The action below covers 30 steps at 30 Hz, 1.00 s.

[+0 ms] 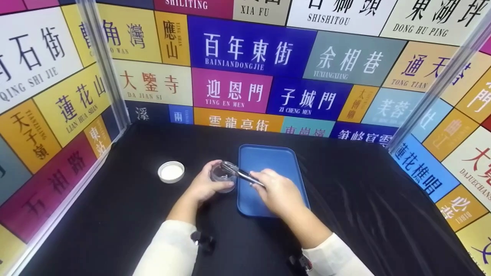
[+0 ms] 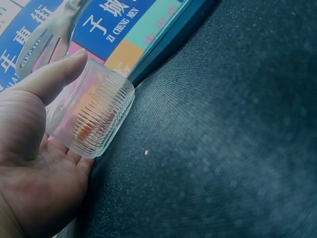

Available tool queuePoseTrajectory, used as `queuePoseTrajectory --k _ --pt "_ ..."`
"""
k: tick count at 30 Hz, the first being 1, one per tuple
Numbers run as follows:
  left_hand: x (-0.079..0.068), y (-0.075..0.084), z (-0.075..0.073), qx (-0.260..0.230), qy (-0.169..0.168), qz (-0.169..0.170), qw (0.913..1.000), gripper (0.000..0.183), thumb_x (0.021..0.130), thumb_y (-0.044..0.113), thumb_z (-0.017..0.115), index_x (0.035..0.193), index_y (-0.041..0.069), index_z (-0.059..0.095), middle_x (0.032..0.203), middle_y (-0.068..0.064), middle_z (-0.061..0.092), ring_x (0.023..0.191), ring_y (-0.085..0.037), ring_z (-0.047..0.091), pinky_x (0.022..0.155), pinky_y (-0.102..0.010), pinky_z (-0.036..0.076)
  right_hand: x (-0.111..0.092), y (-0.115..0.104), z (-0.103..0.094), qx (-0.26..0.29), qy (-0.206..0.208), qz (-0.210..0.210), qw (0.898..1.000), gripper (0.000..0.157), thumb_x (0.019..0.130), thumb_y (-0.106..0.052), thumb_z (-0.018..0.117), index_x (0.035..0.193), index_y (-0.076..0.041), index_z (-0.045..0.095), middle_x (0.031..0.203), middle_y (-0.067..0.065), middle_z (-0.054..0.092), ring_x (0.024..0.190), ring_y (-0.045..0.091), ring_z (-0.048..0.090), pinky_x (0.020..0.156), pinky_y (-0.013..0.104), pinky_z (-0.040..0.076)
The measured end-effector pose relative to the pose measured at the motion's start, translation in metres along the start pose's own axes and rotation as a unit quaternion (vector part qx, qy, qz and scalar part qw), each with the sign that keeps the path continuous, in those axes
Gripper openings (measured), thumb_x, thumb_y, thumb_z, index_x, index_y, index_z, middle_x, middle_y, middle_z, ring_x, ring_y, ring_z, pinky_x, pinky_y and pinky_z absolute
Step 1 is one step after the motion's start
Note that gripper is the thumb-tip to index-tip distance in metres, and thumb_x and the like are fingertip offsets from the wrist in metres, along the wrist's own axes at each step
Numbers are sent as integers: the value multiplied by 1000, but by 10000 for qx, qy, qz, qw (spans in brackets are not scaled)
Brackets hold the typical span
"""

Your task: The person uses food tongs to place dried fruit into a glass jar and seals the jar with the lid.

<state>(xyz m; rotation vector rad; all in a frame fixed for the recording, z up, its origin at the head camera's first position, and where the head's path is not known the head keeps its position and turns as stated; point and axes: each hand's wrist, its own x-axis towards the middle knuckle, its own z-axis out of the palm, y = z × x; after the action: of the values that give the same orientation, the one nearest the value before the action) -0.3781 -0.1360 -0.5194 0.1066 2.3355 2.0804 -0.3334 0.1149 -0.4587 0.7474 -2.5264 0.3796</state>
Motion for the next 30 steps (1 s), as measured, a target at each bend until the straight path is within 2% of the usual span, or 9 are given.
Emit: queuePoseTrajectory --k 7,15,24,30 --pt "1 -2 -3 164 57 31 9998 94 78 17 96 158 13 46 160 -12 56 142 -34 60 130 -51 36 0 2 2 142 203 -18 9997 36 98 -32 79 133 -24 77 110 -4 78 93 18 76 83 40 65" --pt "2 -3 -2 -26 -15 59 10000 95 78 12 95 158 12 44 160 -13 56 130 -33 68 122 -48 48 -3 5 4 142 221 -88 9996 35 99 -32 79 133 -26 76 113 -5 78 95 18 77 83 39 65" --pt "2 -1 -1 77 6 70 9999 94 77 13 96 157 13 47 157 -12 59 138 -32 62 129 -48 38 -5 7 3 198 283 -61 9994 39 96 -31 82 134 -23 76 113 -5 78 95 17 76 83 38 65" --pt "2 -2 -1 88 -6 16 10000 93 77 15 96 156 13 46 158 -12 57 144 -33 58 128 -49 39 -5 12 2 79 210 94 9997 43 95 -30 83 137 -23 75 116 -1 78 98 22 76 86 42 65"
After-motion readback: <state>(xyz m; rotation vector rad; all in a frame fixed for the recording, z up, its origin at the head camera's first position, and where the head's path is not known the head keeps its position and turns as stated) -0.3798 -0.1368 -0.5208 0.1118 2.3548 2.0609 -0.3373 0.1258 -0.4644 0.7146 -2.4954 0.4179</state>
